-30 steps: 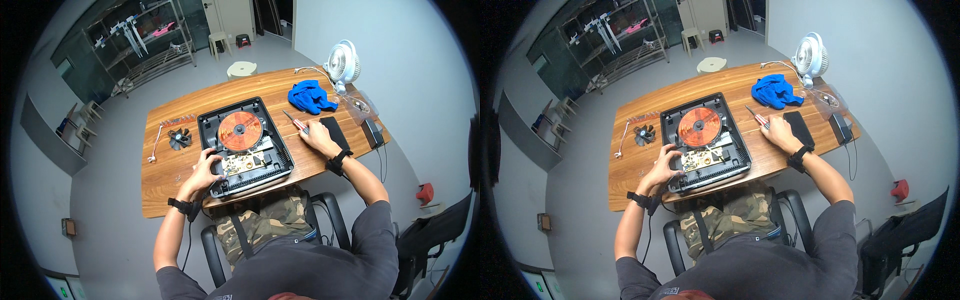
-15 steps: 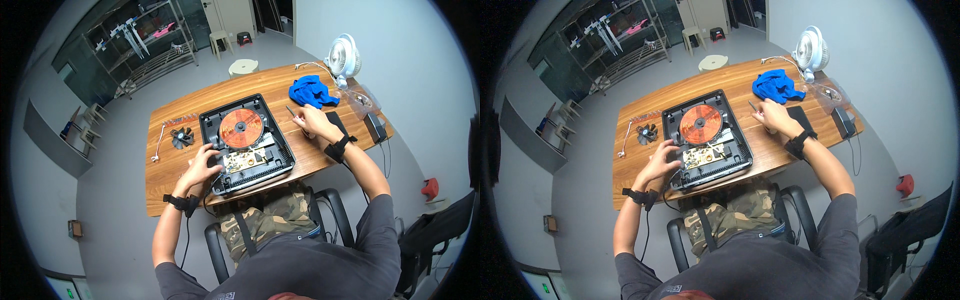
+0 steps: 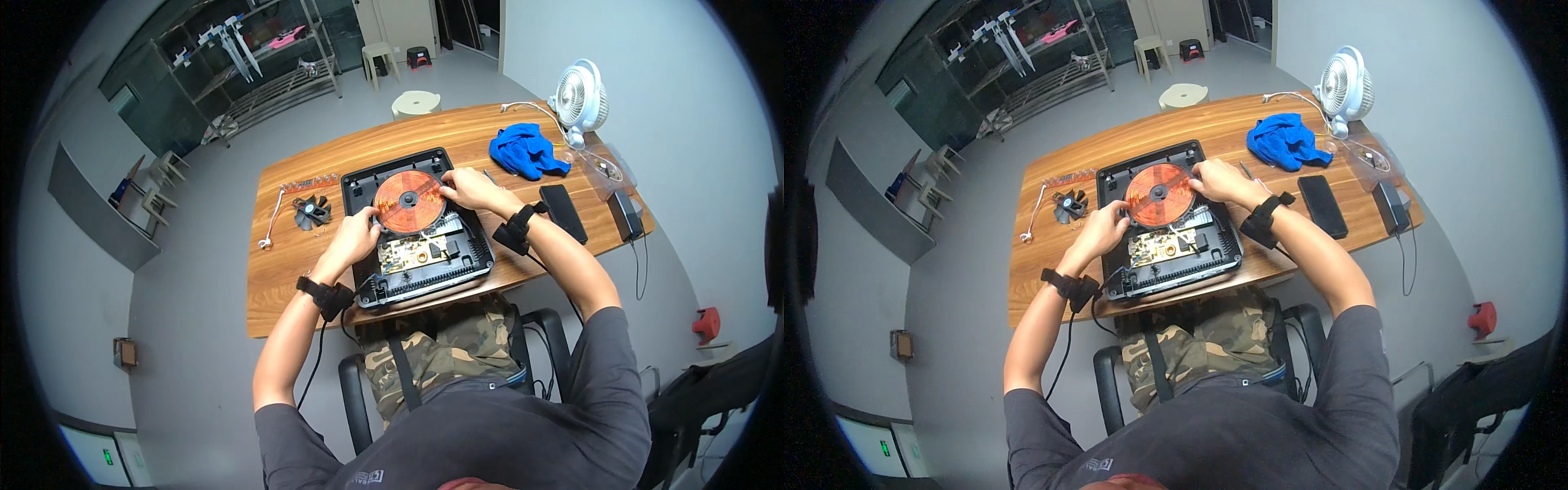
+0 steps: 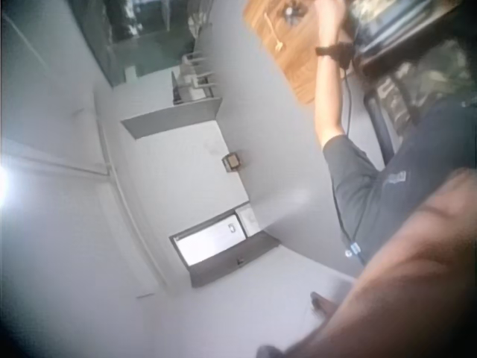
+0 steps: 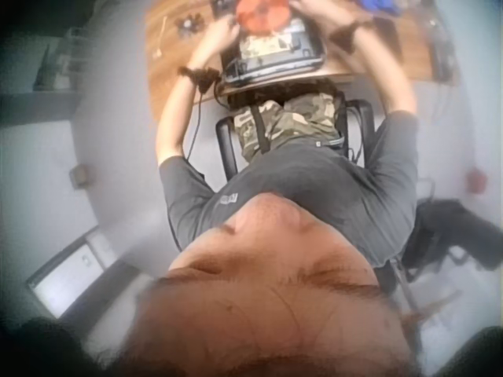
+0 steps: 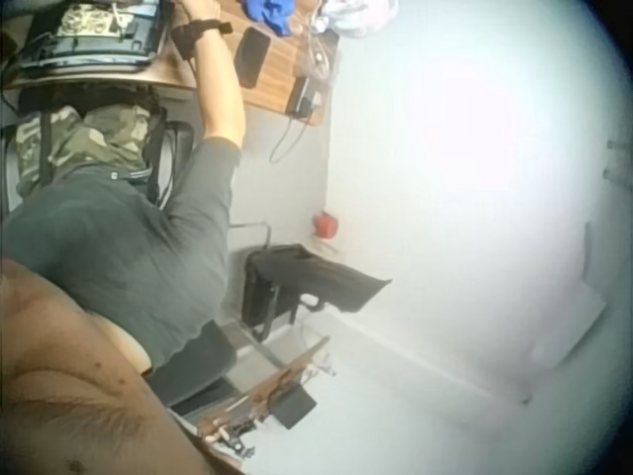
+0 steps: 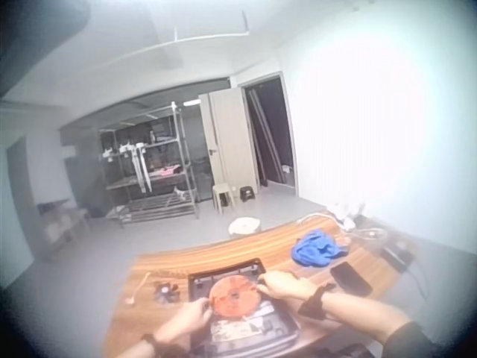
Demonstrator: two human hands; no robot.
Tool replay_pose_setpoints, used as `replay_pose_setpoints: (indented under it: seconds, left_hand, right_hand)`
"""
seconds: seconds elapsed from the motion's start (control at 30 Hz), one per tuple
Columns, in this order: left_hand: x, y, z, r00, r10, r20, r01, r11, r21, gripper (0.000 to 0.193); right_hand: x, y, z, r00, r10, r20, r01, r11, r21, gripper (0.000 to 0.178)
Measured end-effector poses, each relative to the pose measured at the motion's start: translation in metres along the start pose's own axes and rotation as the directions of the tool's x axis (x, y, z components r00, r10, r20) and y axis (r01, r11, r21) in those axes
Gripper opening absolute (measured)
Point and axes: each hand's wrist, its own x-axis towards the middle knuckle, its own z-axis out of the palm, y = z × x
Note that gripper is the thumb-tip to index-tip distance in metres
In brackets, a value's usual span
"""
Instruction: The person assembles an electronic device on a wooden table. They place a copper heatsink and a circuit board into a black plastic housing, then use a screwdriver to secure the components. Finally, they wipe a fan with a blue cloth and install it into the housing.
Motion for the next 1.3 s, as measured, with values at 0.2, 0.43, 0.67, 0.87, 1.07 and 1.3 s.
replay_pose_setpoints:
  seconds: [0.2, 0.43, 0.67, 0.87, 1.07, 1.3]
  left_hand:
    - [0.01, -0.009, 0.014, 0.998, -0.033, -0.058, 0.03, 0.998, -0.061, 0.042]
    - [0.011, -0.017, 0.019, 0.986, -0.16, -0.035, 0.148, 0.96, -0.238, 0.067]
    - [0.009, -0.013, 0.006, 0.979, -0.18, 0.096, 0.204, 0.877, -0.435, 0.078]
    - [-0.012, 0.006, -0.023, 0.921, -0.197, 0.336, 0.352, 0.792, -0.499, 0.026]
    - [-0.034, 0.008, -0.018, 0.868, -0.176, 0.464, 0.414, 0.774, -0.479, 0.025]
    - [-0.032, -0.005, -0.001, 0.878, -0.189, 0.44, 0.383, 0.83, -0.406, 0.027]
  right_hand:
    - [0.005, -0.001, 0.012, 0.997, 0.059, -0.045, -0.055, 0.994, 0.089, 0.049]
    - [0.011, 0.005, 0.006, 0.982, 0.164, 0.094, -0.183, 0.953, 0.24, 0.05]
    - [0.011, 0.009, 0.006, 0.958, 0.242, 0.153, -0.286, 0.805, 0.519, 0.025]
    - [-0.003, -0.006, -0.008, 0.966, 0.192, 0.173, -0.258, 0.767, 0.588, 0.027]
    - [-0.015, 0.002, 0.006, 0.965, 0.11, 0.237, -0.243, 0.716, 0.654, 0.026]
    - [-0.015, -0.002, 0.01, 0.974, 0.07, 0.214, -0.182, 0.806, 0.564, 0.026]
